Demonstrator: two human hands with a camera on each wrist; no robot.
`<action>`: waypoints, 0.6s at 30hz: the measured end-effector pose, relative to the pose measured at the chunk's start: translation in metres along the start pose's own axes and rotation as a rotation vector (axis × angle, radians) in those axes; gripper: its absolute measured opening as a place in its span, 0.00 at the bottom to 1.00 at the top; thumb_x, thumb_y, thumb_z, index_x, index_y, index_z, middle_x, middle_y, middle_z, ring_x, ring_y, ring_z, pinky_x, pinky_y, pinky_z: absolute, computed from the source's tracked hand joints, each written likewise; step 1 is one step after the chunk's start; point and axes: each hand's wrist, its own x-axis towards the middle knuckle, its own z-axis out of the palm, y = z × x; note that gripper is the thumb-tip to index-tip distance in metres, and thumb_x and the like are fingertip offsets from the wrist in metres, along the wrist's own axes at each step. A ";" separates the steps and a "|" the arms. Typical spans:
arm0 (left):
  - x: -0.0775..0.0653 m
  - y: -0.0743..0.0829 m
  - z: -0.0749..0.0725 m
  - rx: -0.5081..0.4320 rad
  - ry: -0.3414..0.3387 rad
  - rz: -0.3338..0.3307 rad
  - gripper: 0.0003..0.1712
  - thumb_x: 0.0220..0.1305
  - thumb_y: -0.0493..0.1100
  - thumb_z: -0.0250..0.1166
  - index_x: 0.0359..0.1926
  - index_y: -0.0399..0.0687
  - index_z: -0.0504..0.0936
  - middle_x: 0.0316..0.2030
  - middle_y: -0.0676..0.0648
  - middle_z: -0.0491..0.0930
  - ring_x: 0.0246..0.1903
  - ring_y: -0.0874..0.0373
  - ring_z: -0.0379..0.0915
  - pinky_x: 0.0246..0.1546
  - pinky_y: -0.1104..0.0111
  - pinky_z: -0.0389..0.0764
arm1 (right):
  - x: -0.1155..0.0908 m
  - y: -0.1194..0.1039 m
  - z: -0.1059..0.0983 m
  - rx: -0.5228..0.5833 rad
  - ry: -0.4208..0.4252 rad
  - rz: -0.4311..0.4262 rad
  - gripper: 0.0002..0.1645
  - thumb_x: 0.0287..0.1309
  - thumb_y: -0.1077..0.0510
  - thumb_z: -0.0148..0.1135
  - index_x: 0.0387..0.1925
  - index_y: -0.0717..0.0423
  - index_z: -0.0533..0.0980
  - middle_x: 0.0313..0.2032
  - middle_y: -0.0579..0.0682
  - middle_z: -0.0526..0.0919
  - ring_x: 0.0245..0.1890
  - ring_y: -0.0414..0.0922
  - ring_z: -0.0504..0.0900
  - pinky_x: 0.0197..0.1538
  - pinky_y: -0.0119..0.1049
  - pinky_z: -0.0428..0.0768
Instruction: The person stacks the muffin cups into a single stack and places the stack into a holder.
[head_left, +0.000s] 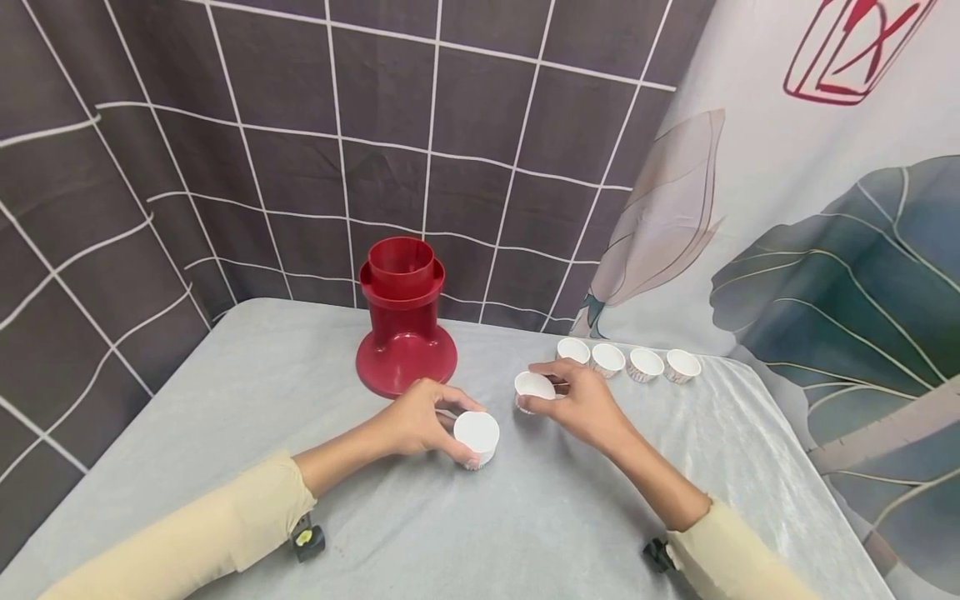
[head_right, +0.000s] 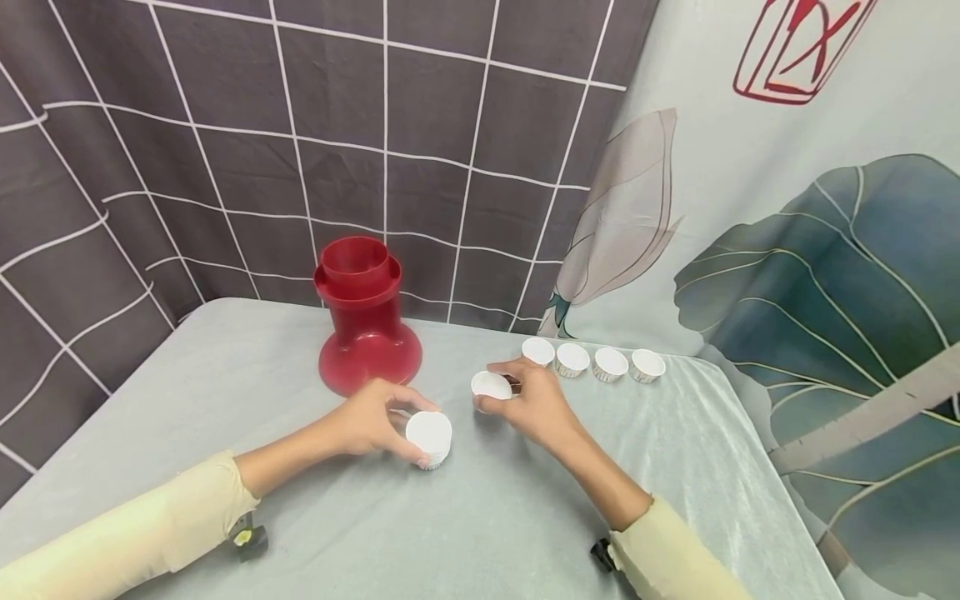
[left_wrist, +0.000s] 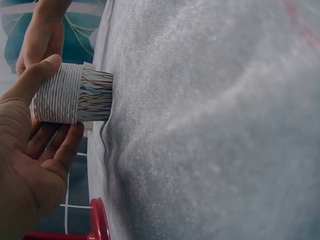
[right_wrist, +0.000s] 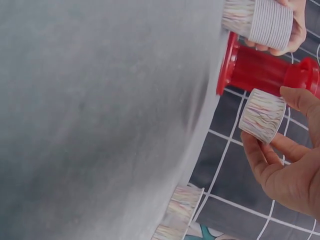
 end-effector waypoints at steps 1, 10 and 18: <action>0.000 0.000 0.000 -0.001 -0.001 -0.001 0.31 0.47 0.37 0.93 0.55 0.46 0.95 0.50 0.48 0.94 0.46 0.55 0.94 0.53 0.65 0.95 | 0.000 -0.001 0.001 0.005 -0.003 -0.003 0.31 0.59 0.53 0.84 0.61 0.61 0.89 0.53 0.56 0.91 0.55 0.59 0.95 0.60 0.54 0.93; -0.001 0.001 0.000 0.000 -0.001 -0.005 0.31 0.48 0.37 0.93 0.56 0.46 0.95 0.50 0.48 0.94 0.46 0.55 0.94 0.53 0.64 0.95 | -0.002 -0.011 0.003 0.032 -0.024 -0.021 0.32 0.60 0.51 0.85 0.62 0.61 0.88 0.54 0.56 0.91 0.56 0.58 0.95 0.62 0.54 0.92; -0.001 0.002 0.000 0.025 -0.005 0.023 0.32 0.48 0.38 0.93 0.57 0.45 0.95 0.50 0.48 0.94 0.47 0.56 0.92 0.54 0.65 0.94 | -0.003 -0.017 0.006 0.054 -0.031 -0.081 0.30 0.59 0.53 0.86 0.60 0.62 0.89 0.57 0.59 0.92 0.54 0.54 0.95 0.61 0.49 0.93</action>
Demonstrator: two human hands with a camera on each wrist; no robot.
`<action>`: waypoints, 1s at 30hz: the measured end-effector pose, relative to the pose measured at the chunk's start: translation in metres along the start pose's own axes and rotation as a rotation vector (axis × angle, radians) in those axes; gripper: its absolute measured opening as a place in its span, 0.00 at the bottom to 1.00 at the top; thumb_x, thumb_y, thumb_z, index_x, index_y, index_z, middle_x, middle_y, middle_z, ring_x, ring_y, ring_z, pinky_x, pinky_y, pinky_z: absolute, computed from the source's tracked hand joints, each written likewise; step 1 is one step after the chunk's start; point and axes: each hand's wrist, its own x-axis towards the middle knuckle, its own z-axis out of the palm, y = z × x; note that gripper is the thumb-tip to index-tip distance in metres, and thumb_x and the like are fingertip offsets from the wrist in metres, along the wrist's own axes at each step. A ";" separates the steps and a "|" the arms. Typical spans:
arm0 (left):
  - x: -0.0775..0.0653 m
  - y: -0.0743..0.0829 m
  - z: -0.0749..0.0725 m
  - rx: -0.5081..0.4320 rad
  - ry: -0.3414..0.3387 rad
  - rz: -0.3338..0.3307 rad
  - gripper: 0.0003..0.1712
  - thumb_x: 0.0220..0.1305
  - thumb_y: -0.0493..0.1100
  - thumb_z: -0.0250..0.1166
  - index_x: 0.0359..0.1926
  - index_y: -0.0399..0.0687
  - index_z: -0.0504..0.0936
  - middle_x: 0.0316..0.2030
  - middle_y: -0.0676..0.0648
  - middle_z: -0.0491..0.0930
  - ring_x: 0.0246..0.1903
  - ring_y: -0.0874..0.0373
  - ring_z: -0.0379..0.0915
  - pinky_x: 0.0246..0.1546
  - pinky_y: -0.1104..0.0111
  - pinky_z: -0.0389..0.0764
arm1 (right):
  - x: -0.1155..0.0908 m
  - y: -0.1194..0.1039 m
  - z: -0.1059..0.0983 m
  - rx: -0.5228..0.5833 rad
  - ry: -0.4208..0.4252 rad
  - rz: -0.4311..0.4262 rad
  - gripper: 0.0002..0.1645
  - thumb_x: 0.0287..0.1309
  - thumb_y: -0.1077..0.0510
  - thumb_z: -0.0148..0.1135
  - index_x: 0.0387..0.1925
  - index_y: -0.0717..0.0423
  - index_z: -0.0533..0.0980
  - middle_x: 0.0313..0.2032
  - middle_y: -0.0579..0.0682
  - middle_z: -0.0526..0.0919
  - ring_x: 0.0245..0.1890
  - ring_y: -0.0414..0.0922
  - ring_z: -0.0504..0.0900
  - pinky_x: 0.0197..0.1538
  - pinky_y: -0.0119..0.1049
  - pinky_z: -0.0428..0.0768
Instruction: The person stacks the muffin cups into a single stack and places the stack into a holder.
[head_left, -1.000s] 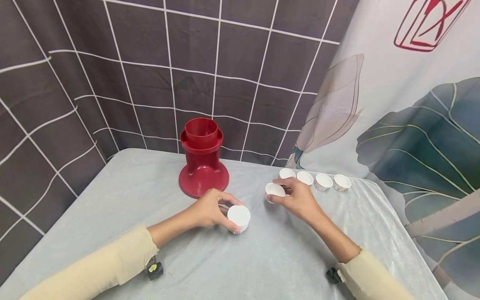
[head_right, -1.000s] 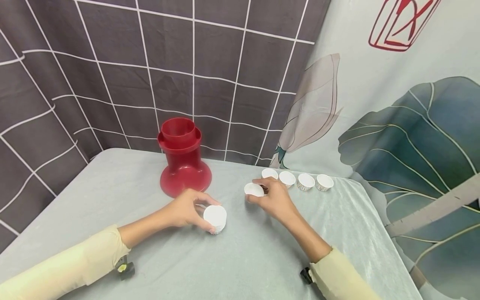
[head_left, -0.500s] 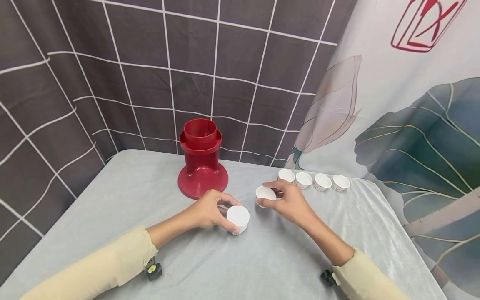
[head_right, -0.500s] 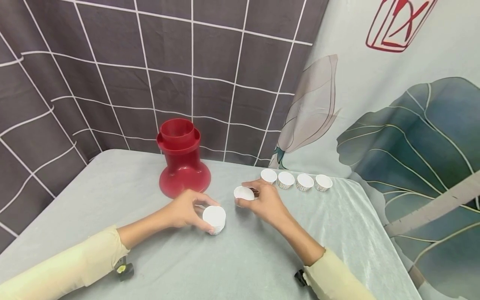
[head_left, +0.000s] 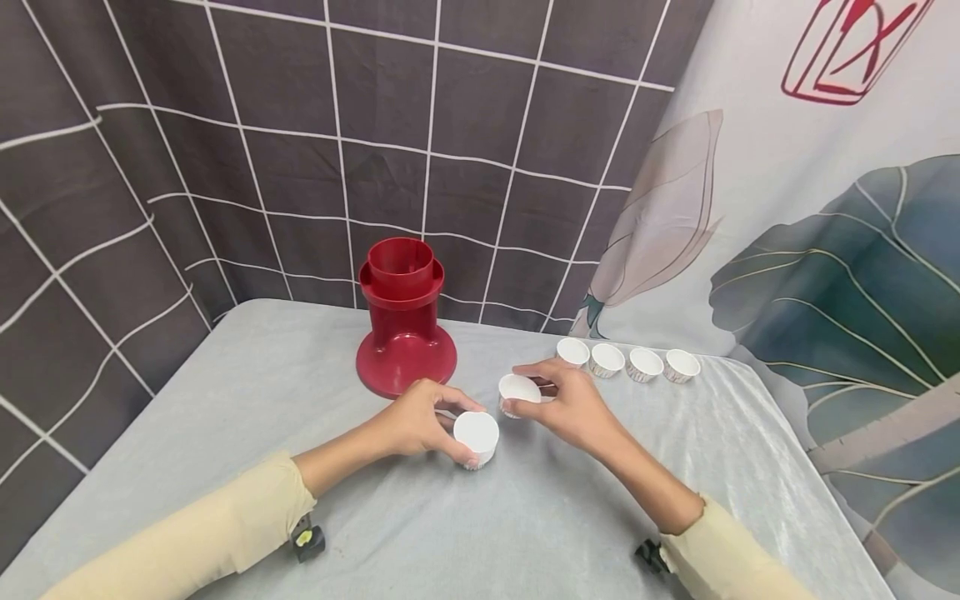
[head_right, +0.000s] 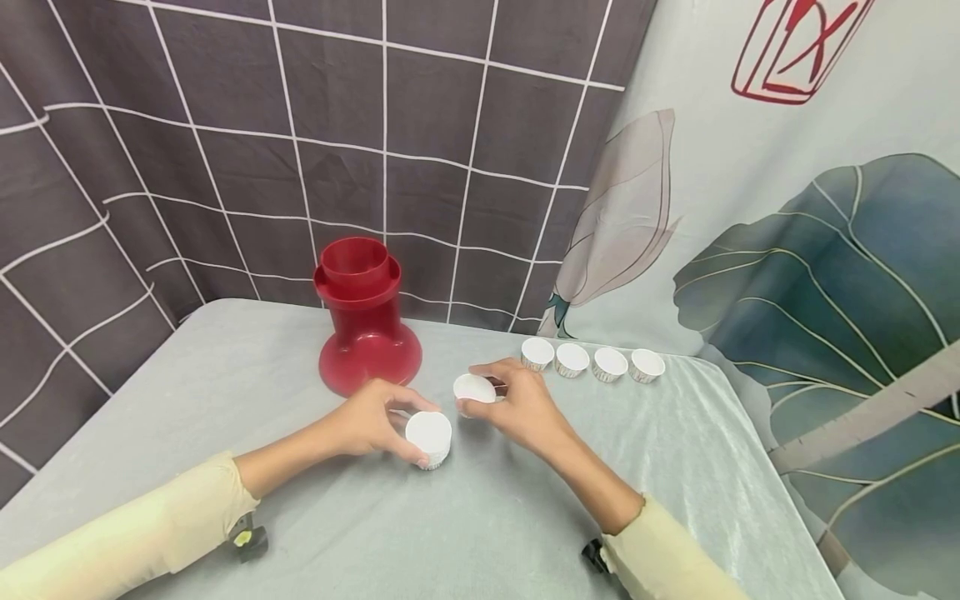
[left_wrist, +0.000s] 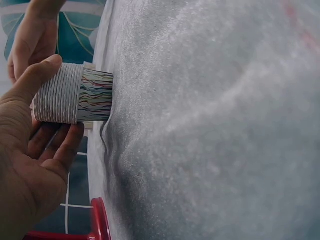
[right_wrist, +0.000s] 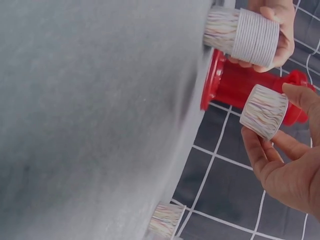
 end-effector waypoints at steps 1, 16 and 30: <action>0.000 0.000 0.000 0.003 0.000 0.000 0.32 0.48 0.38 0.93 0.57 0.45 0.95 0.50 0.48 0.94 0.47 0.56 0.92 0.54 0.65 0.94 | 0.000 -0.001 0.001 0.000 -0.001 -0.006 0.30 0.59 0.53 0.86 0.60 0.62 0.89 0.57 0.59 0.92 0.55 0.54 0.94 0.61 0.49 0.94; 0.001 -0.002 -0.001 -0.012 -0.005 0.005 0.32 0.48 0.36 0.92 0.57 0.42 0.94 0.50 0.46 0.94 0.47 0.56 0.92 0.55 0.64 0.95 | -0.007 -0.017 0.008 0.041 -0.031 -0.015 0.28 0.60 0.54 0.85 0.61 0.56 0.89 0.58 0.52 0.91 0.53 0.49 0.95 0.61 0.44 0.93; 0.000 -0.002 0.000 0.065 -0.006 0.000 0.28 0.50 0.41 0.92 0.52 0.46 0.93 0.50 0.48 0.92 0.46 0.57 0.94 0.55 0.62 0.95 | -0.012 -0.031 0.020 0.069 -0.062 -0.121 0.28 0.60 0.53 0.87 0.60 0.56 0.89 0.55 0.48 0.93 0.54 0.45 0.91 0.61 0.37 0.92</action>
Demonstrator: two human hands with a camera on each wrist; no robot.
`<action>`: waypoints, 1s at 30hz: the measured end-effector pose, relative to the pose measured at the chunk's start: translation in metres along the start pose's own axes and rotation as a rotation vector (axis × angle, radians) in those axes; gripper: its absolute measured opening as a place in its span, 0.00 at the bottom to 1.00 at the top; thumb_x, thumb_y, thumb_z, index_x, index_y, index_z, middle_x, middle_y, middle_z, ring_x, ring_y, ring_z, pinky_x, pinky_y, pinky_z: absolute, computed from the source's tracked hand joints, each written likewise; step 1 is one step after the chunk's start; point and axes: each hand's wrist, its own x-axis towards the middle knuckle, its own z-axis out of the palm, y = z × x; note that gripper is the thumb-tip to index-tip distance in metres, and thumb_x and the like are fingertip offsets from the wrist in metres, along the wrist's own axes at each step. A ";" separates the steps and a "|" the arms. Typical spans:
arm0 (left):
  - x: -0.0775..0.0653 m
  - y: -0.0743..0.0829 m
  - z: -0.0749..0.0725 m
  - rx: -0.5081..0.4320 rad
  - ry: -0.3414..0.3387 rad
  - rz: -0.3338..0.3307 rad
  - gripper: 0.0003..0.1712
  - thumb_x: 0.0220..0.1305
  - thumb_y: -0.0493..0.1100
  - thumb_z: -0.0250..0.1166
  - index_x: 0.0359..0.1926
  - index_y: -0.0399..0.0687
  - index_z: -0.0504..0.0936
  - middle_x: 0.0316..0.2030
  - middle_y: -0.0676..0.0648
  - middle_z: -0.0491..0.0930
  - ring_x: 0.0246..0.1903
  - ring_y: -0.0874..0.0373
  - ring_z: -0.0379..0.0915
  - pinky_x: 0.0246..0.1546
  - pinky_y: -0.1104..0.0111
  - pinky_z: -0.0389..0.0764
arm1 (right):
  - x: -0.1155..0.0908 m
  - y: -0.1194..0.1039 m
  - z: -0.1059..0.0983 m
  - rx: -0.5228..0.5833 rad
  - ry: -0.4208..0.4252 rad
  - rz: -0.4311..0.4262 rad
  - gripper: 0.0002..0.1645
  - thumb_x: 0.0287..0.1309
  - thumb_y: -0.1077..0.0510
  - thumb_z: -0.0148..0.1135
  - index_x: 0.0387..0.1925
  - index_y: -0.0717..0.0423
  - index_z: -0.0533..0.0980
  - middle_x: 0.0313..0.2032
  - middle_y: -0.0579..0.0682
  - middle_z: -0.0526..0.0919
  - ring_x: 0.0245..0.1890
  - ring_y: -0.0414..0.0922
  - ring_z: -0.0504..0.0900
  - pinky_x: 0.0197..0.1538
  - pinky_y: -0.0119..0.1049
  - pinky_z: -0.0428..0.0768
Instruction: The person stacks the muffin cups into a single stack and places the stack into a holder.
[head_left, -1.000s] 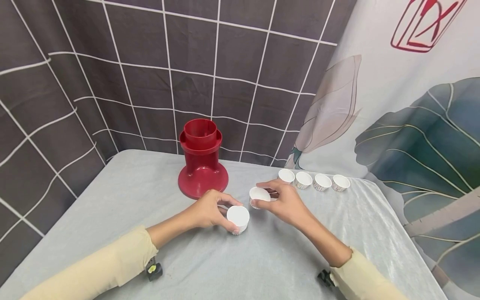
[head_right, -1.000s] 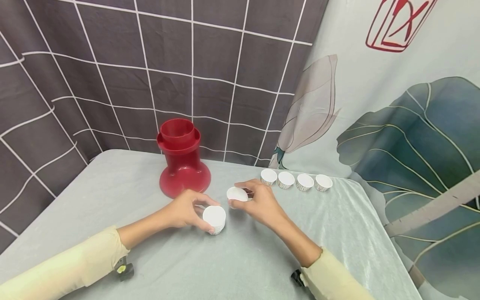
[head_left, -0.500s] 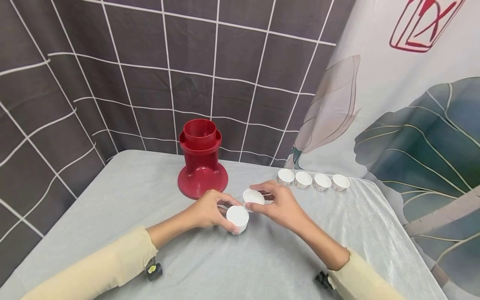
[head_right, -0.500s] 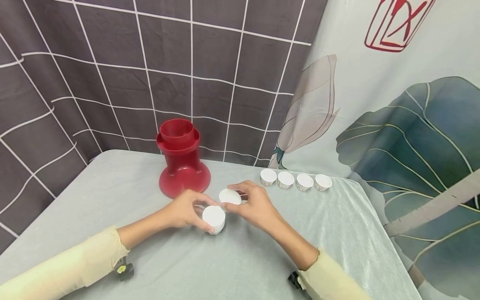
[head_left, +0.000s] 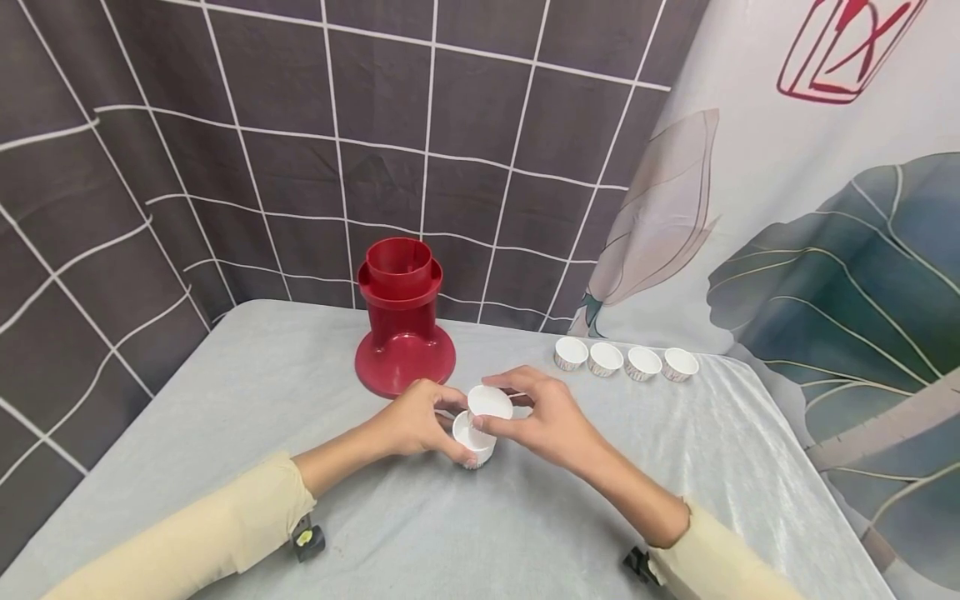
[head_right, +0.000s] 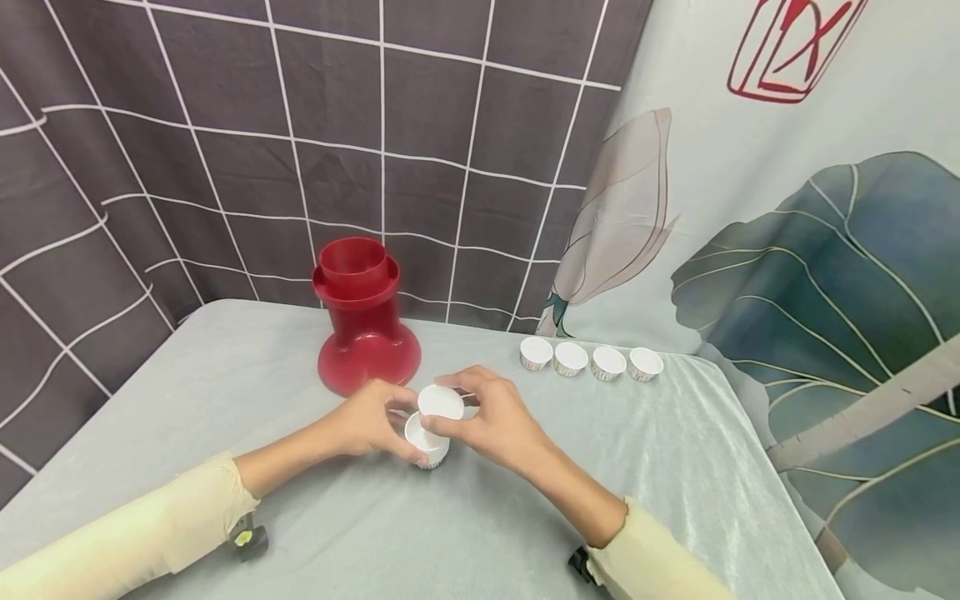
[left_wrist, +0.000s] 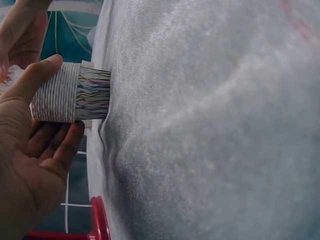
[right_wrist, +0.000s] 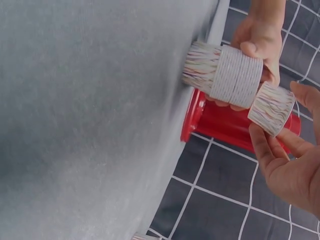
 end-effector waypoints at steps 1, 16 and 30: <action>0.000 0.000 0.000 0.003 -0.001 0.003 0.27 0.50 0.41 0.92 0.52 0.46 0.93 0.49 0.48 0.93 0.47 0.57 0.93 0.55 0.63 0.95 | 0.000 0.000 0.001 -0.001 -0.004 -0.007 0.28 0.59 0.53 0.87 0.60 0.56 0.90 0.55 0.48 0.93 0.54 0.45 0.91 0.61 0.37 0.92; 0.000 0.000 0.000 -0.015 -0.011 0.014 0.22 0.49 0.42 0.92 0.44 0.48 0.93 0.43 0.51 0.93 0.43 0.57 0.92 0.50 0.67 0.94 | -0.004 -0.002 0.010 -0.054 -0.064 -0.064 0.27 0.60 0.51 0.87 0.60 0.53 0.91 0.53 0.46 0.93 0.53 0.43 0.89 0.59 0.37 0.92; 0.000 0.000 -0.001 0.028 -0.004 0.024 0.26 0.50 0.43 0.91 0.52 0.49 0.95 0.46 0.51 0.93 0.47 0.57 0.90 0.54 0.65 0.95 | -0.009 0.003 0.016 -0.104 -0.093 -0.043 0.29 0.61 0.49 0.86 0.61 0.50 0.90 0.54 0.45 0.91 0.51 0.41 0.89 0.56 0.39 0.92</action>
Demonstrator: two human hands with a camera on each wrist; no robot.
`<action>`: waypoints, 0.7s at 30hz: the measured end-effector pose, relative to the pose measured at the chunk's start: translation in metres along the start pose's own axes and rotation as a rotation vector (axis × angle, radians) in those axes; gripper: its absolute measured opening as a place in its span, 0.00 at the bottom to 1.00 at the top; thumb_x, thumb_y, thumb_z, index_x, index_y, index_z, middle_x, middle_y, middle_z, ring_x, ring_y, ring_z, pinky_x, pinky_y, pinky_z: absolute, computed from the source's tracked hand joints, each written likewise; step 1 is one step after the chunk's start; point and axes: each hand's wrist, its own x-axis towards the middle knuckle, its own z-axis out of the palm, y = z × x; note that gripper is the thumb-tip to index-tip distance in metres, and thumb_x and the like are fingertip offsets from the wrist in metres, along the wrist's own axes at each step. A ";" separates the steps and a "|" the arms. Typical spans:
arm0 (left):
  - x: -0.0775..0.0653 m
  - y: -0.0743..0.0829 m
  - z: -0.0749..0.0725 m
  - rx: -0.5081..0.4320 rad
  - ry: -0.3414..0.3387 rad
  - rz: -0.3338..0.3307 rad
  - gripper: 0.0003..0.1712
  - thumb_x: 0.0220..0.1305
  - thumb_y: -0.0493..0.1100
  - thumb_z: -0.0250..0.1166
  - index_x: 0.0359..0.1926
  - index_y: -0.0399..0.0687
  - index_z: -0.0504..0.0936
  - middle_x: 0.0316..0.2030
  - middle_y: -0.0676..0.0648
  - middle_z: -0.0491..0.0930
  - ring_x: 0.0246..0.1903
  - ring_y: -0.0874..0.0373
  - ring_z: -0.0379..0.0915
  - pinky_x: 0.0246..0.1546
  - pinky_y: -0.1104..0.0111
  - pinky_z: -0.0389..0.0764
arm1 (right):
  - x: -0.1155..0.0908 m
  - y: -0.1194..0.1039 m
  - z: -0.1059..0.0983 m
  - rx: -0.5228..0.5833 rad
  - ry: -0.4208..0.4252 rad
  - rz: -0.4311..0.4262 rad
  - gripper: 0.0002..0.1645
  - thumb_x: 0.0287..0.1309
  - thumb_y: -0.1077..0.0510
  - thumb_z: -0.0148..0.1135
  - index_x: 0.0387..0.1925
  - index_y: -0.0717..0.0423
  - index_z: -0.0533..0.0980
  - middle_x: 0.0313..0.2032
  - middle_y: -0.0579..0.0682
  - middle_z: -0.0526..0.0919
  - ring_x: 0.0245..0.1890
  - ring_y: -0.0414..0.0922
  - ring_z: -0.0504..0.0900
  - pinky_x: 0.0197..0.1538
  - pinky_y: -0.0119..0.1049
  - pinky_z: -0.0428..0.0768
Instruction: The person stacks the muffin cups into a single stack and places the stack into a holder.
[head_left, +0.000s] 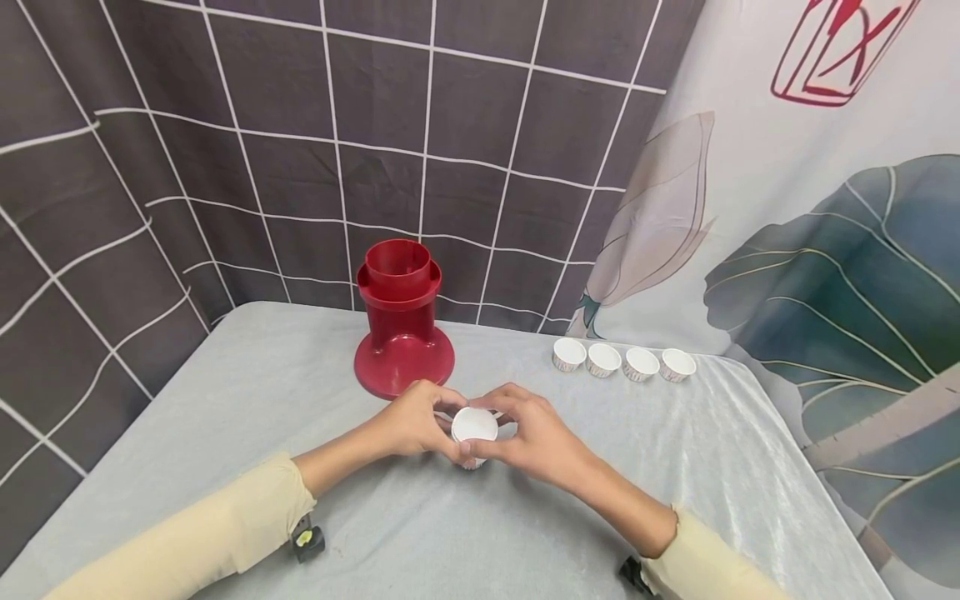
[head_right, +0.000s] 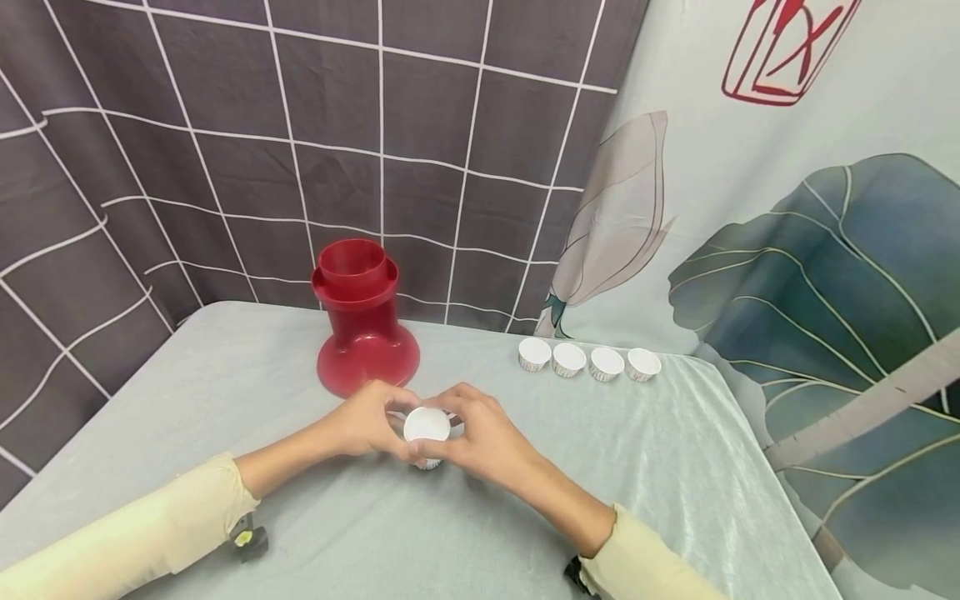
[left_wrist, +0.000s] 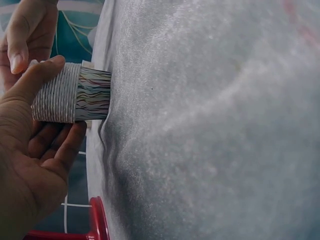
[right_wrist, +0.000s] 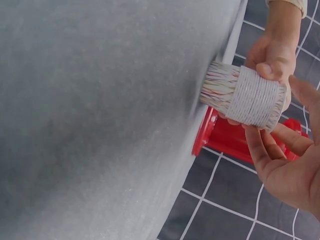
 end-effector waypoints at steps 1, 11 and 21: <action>0.000 0.000 0.000 -0.008 -0.004 -0.003 0.26 0.50 0.43 0.91 0.52 0.49 0.95 0.46 0.51 0.93 0.46 0.57 0.91 0.54 0.64 0.95 | 0.000 0.000 0.000 -0.002 0.000 0.003 0.28 0.61 0.49 0.86 0.61 0.50 0.90 0.54 0.45 0.91 0.51 0.41 0.89 0.57 0.40 0.92; 0.000 -0.001 0.001 -0.050 -0.011 -0.006 0.24 0.51 0.41 0.91 0.51 0.48 0.96 0.45 0.50 0.94 0.45 0.57 0.91 0.51 0.66 0.95 | -0.002 0.002 0.002 -0.028 0.021 0.035 0.26 0.60 0.51 0.87 0.60 0.50 0.91 0.49 0.42 0.91 0.49 0.41 0.90 0.53 0.36 0.91; -0.001 -0.003 0.000 -0.026 -0.009 -0.010 0.26 0.51 0.41 0.91 0.53 0.48 0.96 0.45 0.51 0.95 0.45 0.57 0.90 0.51 0.67 0.95 | 0.003 -0.005 0.004 -0.102 0.025 0.085 0.27 0.54 0.50 0.91 0.54 0.54 0.94 0.41 0.43 0.90 0.40 0.41 0.83 0.40 0.29 0.81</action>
